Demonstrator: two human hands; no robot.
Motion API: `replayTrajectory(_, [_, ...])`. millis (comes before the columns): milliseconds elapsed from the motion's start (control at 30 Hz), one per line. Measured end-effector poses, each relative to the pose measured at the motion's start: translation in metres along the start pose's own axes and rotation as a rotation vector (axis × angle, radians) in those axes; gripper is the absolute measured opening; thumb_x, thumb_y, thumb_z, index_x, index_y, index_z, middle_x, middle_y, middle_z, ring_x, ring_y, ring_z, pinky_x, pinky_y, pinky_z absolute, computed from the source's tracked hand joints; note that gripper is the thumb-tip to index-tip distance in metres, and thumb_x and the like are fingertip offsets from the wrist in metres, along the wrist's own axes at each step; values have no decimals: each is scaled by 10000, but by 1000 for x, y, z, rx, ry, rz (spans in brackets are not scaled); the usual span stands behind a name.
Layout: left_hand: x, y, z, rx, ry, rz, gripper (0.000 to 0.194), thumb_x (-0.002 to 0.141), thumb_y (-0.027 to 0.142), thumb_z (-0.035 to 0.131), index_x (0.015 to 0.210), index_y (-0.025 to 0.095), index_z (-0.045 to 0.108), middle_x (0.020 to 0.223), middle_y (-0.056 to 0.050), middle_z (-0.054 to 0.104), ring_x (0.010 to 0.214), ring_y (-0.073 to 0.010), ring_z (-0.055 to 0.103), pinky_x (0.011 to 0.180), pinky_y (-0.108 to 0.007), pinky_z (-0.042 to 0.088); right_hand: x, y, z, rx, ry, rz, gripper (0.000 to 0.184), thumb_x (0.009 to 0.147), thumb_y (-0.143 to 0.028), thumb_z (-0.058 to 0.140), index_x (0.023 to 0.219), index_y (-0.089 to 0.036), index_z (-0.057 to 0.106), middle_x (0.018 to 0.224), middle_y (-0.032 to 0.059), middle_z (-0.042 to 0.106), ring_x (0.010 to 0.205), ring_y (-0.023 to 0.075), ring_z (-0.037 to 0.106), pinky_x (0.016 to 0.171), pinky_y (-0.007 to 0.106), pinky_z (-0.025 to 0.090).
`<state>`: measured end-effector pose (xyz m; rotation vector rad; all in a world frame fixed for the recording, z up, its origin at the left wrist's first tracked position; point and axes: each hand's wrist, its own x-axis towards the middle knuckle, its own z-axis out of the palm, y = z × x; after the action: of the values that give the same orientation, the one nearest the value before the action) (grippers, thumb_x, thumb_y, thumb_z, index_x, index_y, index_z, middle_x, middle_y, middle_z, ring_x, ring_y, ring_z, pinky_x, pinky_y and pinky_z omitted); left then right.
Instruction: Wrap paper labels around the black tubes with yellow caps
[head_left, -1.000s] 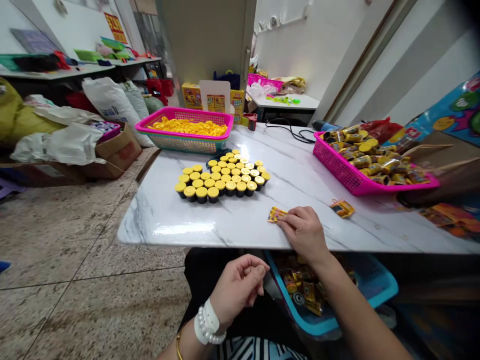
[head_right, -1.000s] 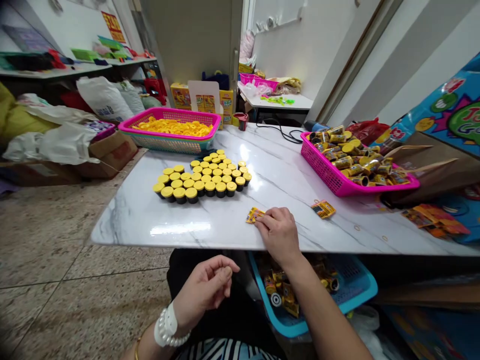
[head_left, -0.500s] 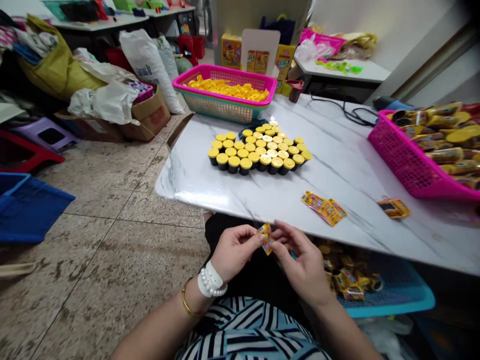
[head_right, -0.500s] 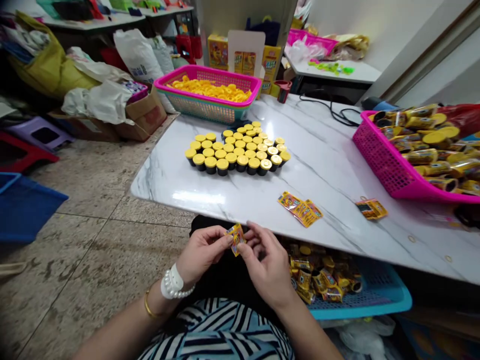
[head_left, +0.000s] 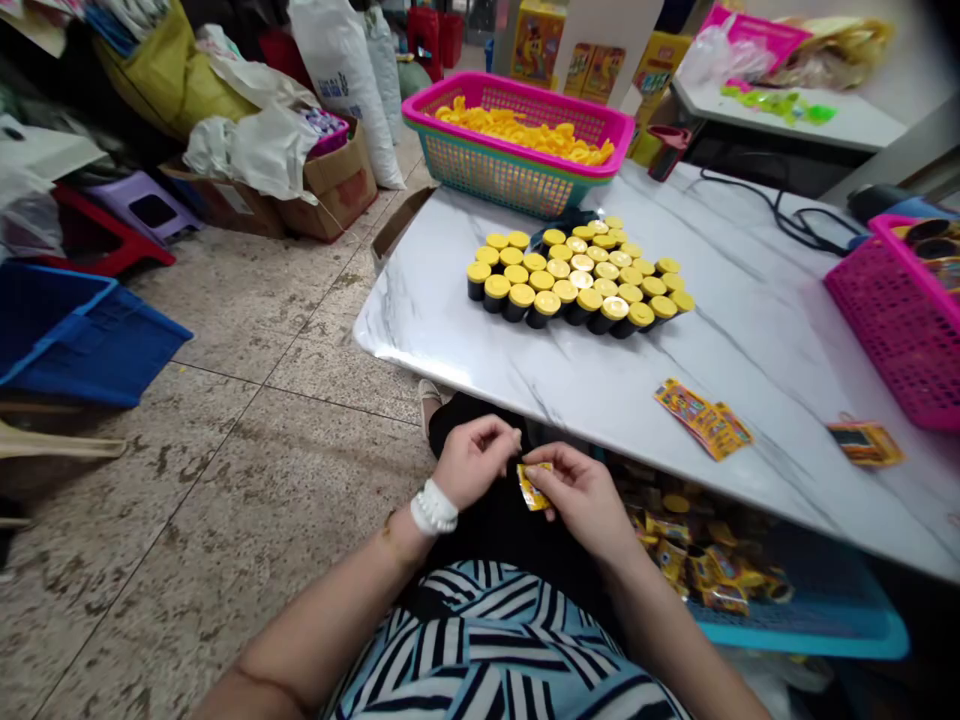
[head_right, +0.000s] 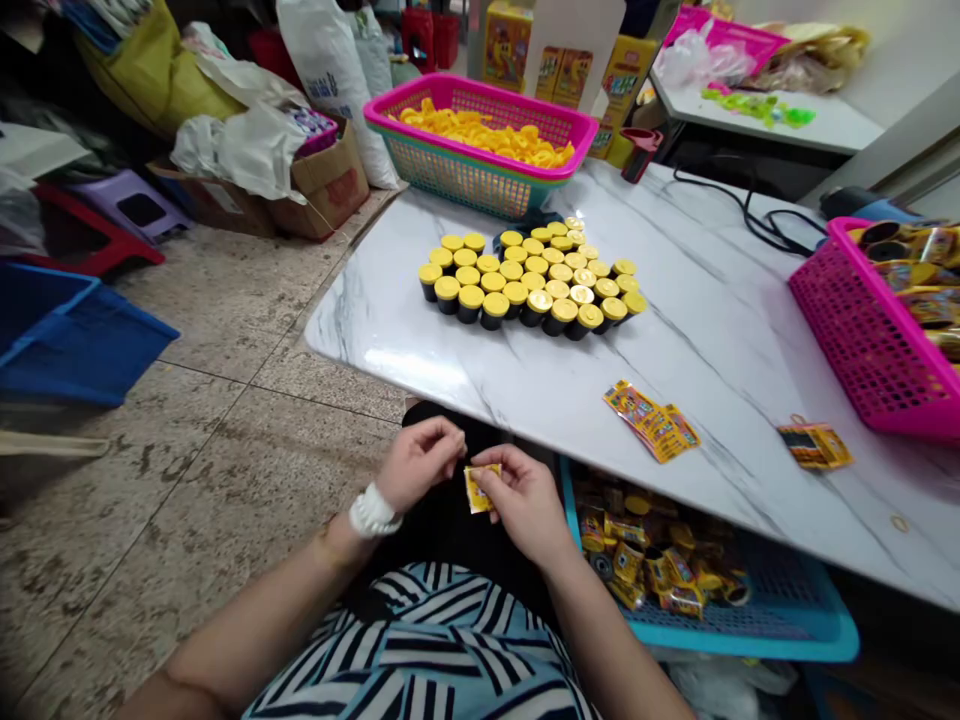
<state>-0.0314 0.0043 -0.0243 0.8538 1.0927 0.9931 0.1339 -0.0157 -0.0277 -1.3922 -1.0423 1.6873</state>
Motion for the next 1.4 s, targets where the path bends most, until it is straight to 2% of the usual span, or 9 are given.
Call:
replayTrajectory(167, [-6,-57,5,-198,-10,-186,474,769,616,678,816,154,581,622,22,568,398,-61,450,341,-168,288,-3,30,3,25,188,-11,445,707,-447,819,1033,-187,663,683,-22,636,554,109,552,430,200,473])
replayTrajectory(300, [-22,-56,12,-135,-41,-181,412,780,547,719,848,167,576,513,73,481,387,-59,400,373,-166,314,-7,27,5,-21,190,-81,491,740,-396,811,1151,-203,623,710,-33,646,585,98,562,491,188,487])
replayTrajectory(367, [-23,-44,8,31,34,15,322,830,466,700,792,163,600,557,48,507,461,-72,462,451,-185,393,-5,23,3,50,160,-30,522,729,-451,814,1147,-202,625,759,-22,659,561,93,563,448,184,471])
replayTrajectory(500, [-30,-20,-8,604,211,790,59,873,206,676,838,186,719,830,-41,641,752,-134,606,677,-252,513,-1,22,-3,274,-63,281,646,758,-769,609,897,-143,687,630,20,637,444,99,547,332,175,364])
replayTrajectory(667, [-44,-14,-22,934,-54,1352,128,839,90,688,944,156,720,807,-32,686,750,-134,616,662,-230,530,-6,22,0,266,-268,273,490,739,-614,756,646,-144,653,531,1,597,427,69,485,409,179,365])
replayTrajectory(767, [-52,-17,-23,875,-21,1245,115,859,149,693,972,166,704,812,-32,685,741,-136,623,661,-245,539,-9,21,6,164,-179,125,362,756,-483,797,672,-156,664,577,-13,608,489,68,469,492,194,383])
replayTrajectory(900, [-64,-18,-21,616,296,775,77,867,246,708,882,171,697,763,-36,644,694,-135,605,622,-251,505,-14,21,17,-41,39,-73,397,853,-510,686,660,-169,621,595,-20,549,549,90,432,522,219,358])
replayTrajectory(1000, [-72,-11,-19,490,335,561,192,918,201,627,741,160,689,666,-18,612,617,-109,569,576,-229,450,-17,22,24,-191,131,-181,438,911,-521,597,645,-174,583,586,-24,493,553,99,407,509,229,330])
replayTrajectory(1400, [-68,0,-11,297,393,390,158,866,284,699,771,162,735,680,-17,612,601,-102,534,537,-211,422,-16,24,33,-356,109,-426,398,981,-398,521,635,-203,485,645,-15,426,597,127,384,562,275,322])
